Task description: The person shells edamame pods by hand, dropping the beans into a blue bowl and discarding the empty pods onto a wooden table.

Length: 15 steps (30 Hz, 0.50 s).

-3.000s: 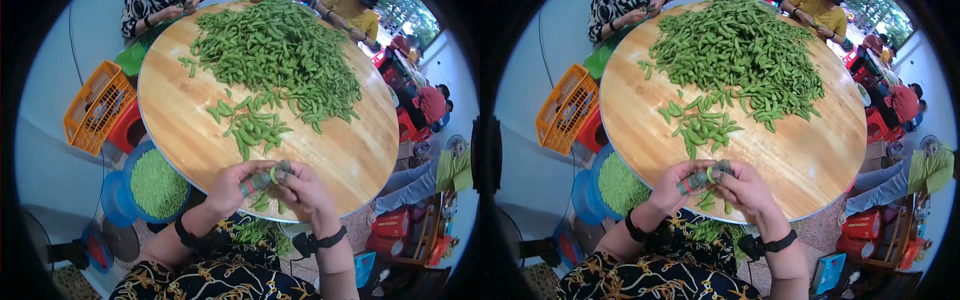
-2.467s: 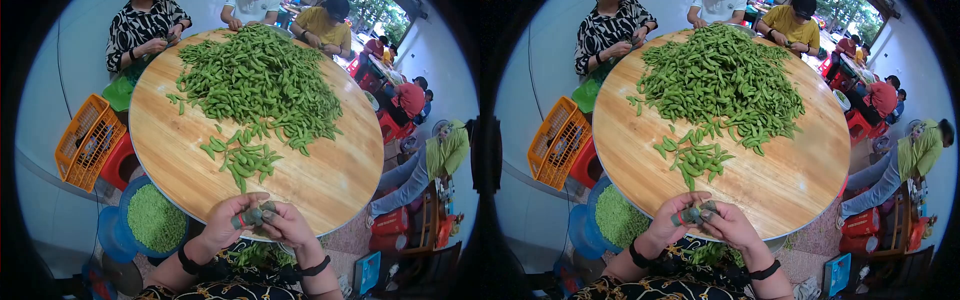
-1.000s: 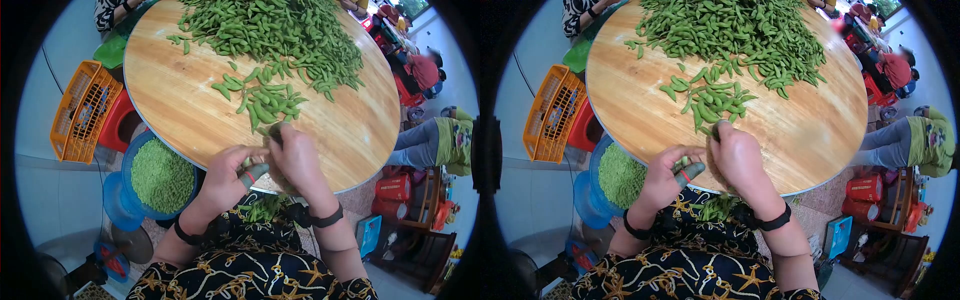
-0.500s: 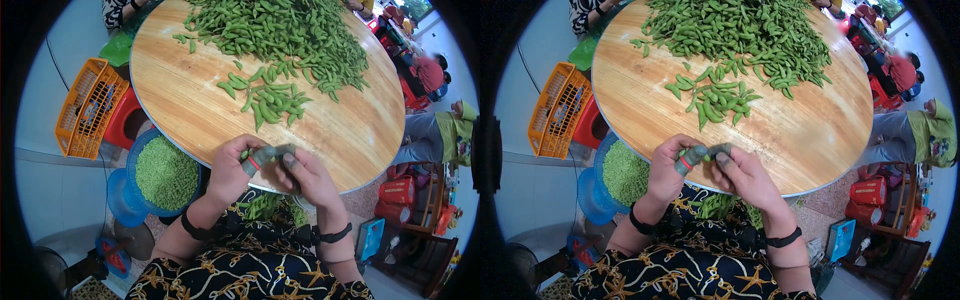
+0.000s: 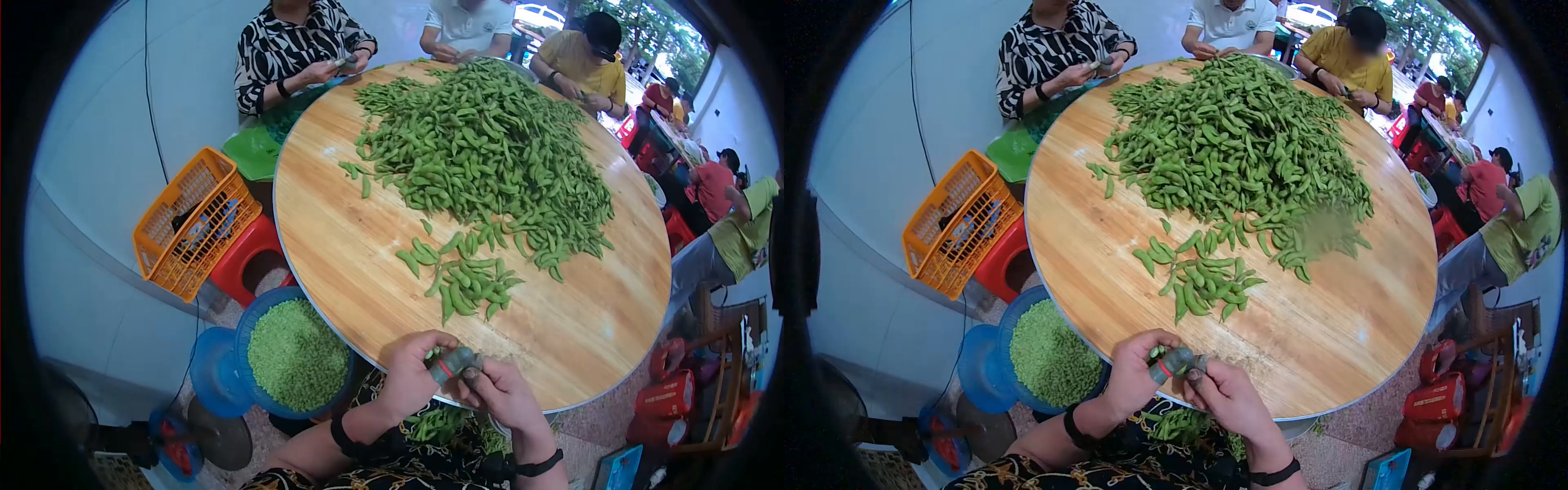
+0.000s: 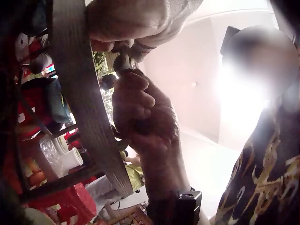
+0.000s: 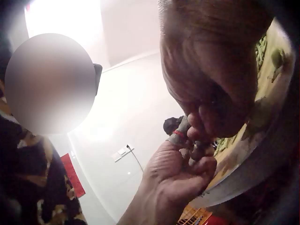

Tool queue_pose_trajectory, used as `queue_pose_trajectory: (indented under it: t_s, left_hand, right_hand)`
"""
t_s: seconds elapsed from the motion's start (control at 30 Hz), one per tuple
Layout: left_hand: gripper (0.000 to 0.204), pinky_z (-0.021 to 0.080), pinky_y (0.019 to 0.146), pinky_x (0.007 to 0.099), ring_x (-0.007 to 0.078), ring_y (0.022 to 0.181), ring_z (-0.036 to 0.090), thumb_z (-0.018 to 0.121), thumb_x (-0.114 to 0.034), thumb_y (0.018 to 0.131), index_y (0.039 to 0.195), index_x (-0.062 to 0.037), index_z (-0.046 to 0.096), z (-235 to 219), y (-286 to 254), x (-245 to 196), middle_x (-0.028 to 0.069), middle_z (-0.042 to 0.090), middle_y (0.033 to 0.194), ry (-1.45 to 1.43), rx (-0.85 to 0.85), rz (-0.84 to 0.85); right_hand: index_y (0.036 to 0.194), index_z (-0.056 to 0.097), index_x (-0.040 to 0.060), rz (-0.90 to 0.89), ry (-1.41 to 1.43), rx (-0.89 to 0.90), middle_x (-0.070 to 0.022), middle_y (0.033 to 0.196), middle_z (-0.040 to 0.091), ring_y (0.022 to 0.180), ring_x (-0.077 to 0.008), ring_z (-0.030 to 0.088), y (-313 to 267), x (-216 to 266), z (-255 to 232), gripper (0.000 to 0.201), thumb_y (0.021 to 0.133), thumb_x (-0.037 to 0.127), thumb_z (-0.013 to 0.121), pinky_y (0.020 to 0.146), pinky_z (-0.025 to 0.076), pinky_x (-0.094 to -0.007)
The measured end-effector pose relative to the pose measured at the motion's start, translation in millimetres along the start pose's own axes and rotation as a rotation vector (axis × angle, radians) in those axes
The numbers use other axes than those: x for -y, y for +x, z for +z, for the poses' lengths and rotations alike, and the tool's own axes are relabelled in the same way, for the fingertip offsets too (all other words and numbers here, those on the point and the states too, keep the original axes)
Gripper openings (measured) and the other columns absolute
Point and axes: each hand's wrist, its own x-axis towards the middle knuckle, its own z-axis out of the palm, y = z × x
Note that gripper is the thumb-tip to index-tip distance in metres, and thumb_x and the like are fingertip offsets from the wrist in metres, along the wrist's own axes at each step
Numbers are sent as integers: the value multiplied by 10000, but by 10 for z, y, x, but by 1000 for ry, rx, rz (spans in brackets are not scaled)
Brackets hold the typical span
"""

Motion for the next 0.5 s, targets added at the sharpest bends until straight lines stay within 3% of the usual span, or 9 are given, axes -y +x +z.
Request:
queue_pose_trajectory:
  t_s: [0.17,0.23,0.3,0.43,0.5]
  left_hand:
    - [120,452,690,222,73,769,547,645,-79,820,889,-2,583,16,-22,-51,19,603,816,-197,82,-55]
    - [116,449,690,218,69,767,544,644,-82,823,876,-4,577,29,-27,-20,14,598,815,-257,78,-92]
    - [97,475,714,231,80,806,567,586,-42,853,931,7,555,25,-16,93,32,595,844,-62,55,37]
    - [87,476,714,226,75,794,561,564,-28,863,945,-1,551,78,-60,97,21,591,847,-146,28,35]
    - [96,474,726,219,68,792,552,553,-36,871,962,-6,552,40,-48,44,10,589,864,-249,132,-80]
  right_hand:
    - [799,538,15,-19,42,16,18,628,493,534,-51,416,-45,-78,-23,230,954,137,421,497,342,-203]
    - [799,538,11,43,226,63,15,635,497,530,-55,405,-68,-70,-38,248,958,153,410,500,330,-202]
    - [799,536,11,59,268,48,15,627,486,525,-56,393,-73,-44,-4,252,958,159,407,499,324,-204]
    - [815,525,13,56,283,13,16,621,458,510,-56,365,-42,-105,28,229,955,157,414,489,310,-203]
    - [820,523,14,95,339,9,16,619,451,506,-55,360,-59,-136,29,217,953,148,417,480,303,-200]
